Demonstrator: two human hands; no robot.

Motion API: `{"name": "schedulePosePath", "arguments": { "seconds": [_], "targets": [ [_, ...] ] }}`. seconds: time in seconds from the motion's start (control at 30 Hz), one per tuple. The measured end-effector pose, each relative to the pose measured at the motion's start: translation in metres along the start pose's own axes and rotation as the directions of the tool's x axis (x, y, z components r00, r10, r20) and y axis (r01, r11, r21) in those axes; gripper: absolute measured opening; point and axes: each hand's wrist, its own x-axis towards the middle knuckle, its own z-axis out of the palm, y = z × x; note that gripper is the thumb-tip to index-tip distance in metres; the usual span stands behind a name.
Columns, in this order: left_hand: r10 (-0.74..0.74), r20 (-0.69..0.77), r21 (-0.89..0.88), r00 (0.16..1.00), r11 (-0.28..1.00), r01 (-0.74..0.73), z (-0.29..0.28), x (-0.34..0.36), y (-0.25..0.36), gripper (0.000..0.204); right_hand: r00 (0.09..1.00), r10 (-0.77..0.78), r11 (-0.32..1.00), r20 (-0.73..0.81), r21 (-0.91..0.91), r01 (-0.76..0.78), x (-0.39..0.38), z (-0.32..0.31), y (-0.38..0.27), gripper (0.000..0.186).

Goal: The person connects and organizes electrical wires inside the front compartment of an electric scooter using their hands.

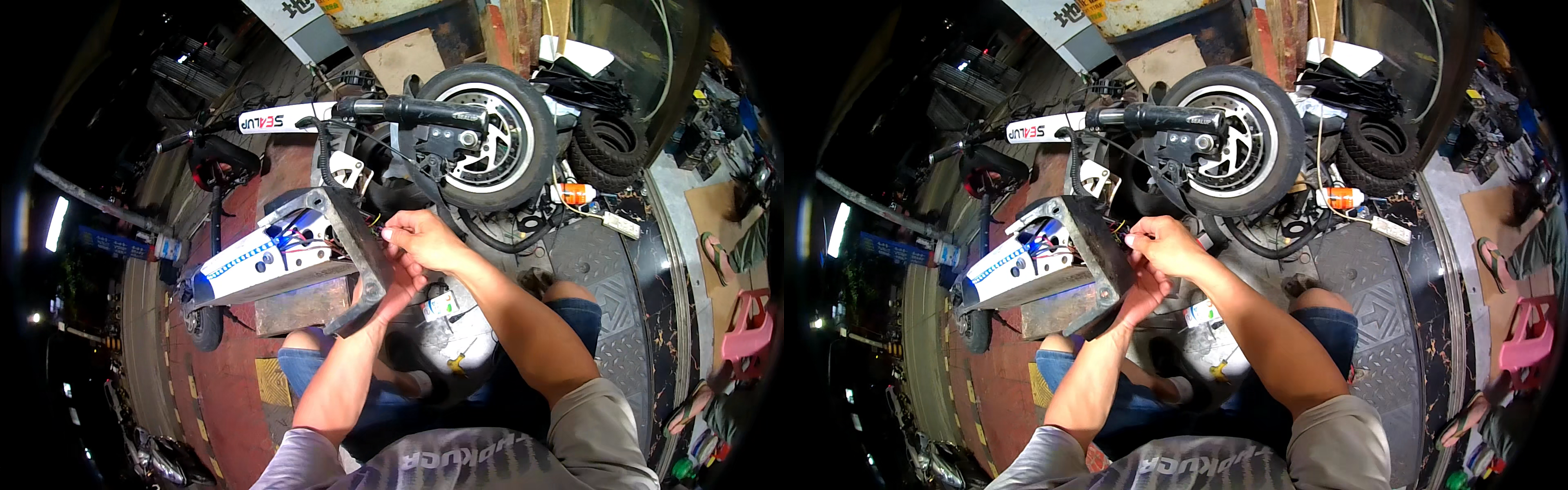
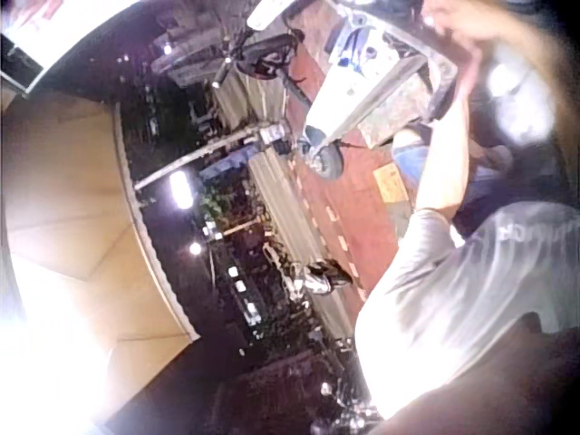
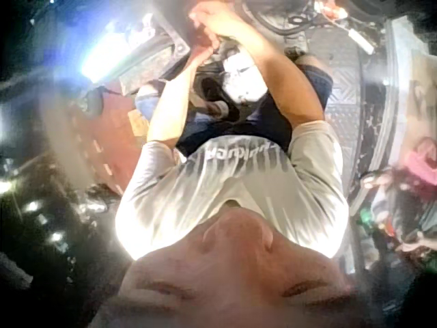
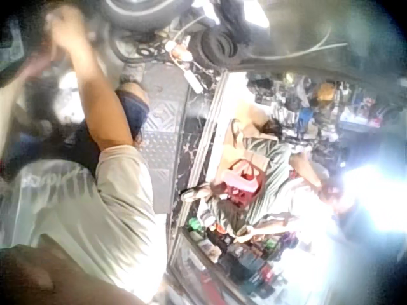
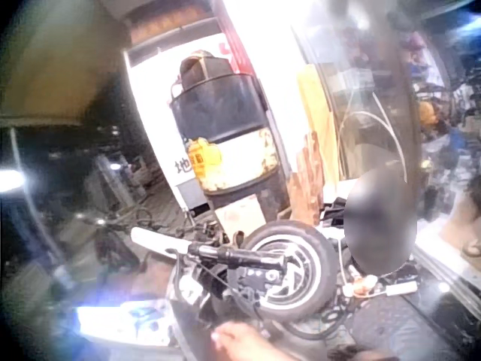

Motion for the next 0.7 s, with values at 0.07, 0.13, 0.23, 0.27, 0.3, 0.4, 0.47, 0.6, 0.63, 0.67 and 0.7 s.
{"name": "schedulePosePath", "arguments": {
  "seconds": [0.07, 0.13, 0.23, 0.27, 0.3, 0.4, 0.47, 0.6, 0.63, 0.67, 0.7],
  "targets": [
    [0.017, -0.128, -0.027, 0.992, 0.999, -0.02, 0.013, -0.006, -0.013, 0.028, 0.994, -0.095, 0.994, -0.045, 0.042, 0.097, 0.01, -0.004, 0.01, 0.016],
    [-0.029, -0.263, 0.063, 0.964, 0.997, 0.048, 0.021, -0.01, -0.025, 0.034, 0.977, -0.191, 0.977, -0.095, 0.076, 0.198, 0.019, -0.007, 0.019, 0.01],
    [0.009, -0.355, 0.433, 0.935, 0.888, 0.156, 0.035, -0.022, -0.044, 0.034, 0.969, -0.238, 0.962, -0.072, 0.118, 0.245, 0.025, -0.012, 0.016, 0.013],
    [0.015, -0.348, 0.483, 0.937, 0.859, 0.166, 0.035, -0.02, -0.044, 0.029, 0.967, -0.246, 0.962, -0.064, 0.103, 0.252, 0.026, -0.013, 0.013, 0.013],
    [0.087, -0.339, 0.581, 0.937, 0.803, 0.136, 0.028, -0.017, -0.044, 0.03, 0.953, -0.295, 0.953, -0.062, 0.051, 0.299, 0.028, -0.014, 0.014, 0.013],
    [0.423, -0.234, 0.832, 0.876, 0.553, -0.045, 0.026, -0.007, -0.033, 0.032, 0.966, -0.259, 0.964, 0.015, 0.072, 0.258, 0.021, -0.016, 0.002, 0.013],
    [0.441, -0.147, 0.911, 0.886, 0.41, -0.053, 0.036, -0.009, -0.022, 0.042, 0.966, -0.259, 0.962, 0.014, 0.089, 0.257, 0.017, -0.022, 0.005, 0.014],
    [0.437, -0.093, 0.912, 0.894, 0.399, -0.1, 0.062, -0.028, -0.017, 0.057, 0.903, -0.427, 0.903, -0.053, -0.064, 0.424, 0.015, -0.023, 0.011, 0.016],
    [0.403, -0.022, 0.904, 0.915, 0.399, -0.154, 0.071, -0.029, -0.012, 0.058, 0.855, -0.513, 0.851, -0.078, -0.18, 0.494, 0.014, -0.024, 0.013, 0.016],
    [0.377, 0.041, 0.894, 0.925, 0.4, -0.203, 0.079, -0.033, -0.005, 0.059, 0.8, -0.594, 0.783, -0.081, -0.285, 0.552, 0.013, -0.019, 0.011, 0.016],
    [0.364, 0.042, 0.882, 0.93, 0.423, -0.206, 0.081, -0.035, -0.001, 0.06, 0.761, -0.643, 0.705, -0.089, -0.458, 0.542, 0.009, -0.013, 0.011, 0.017]
  ]
}}
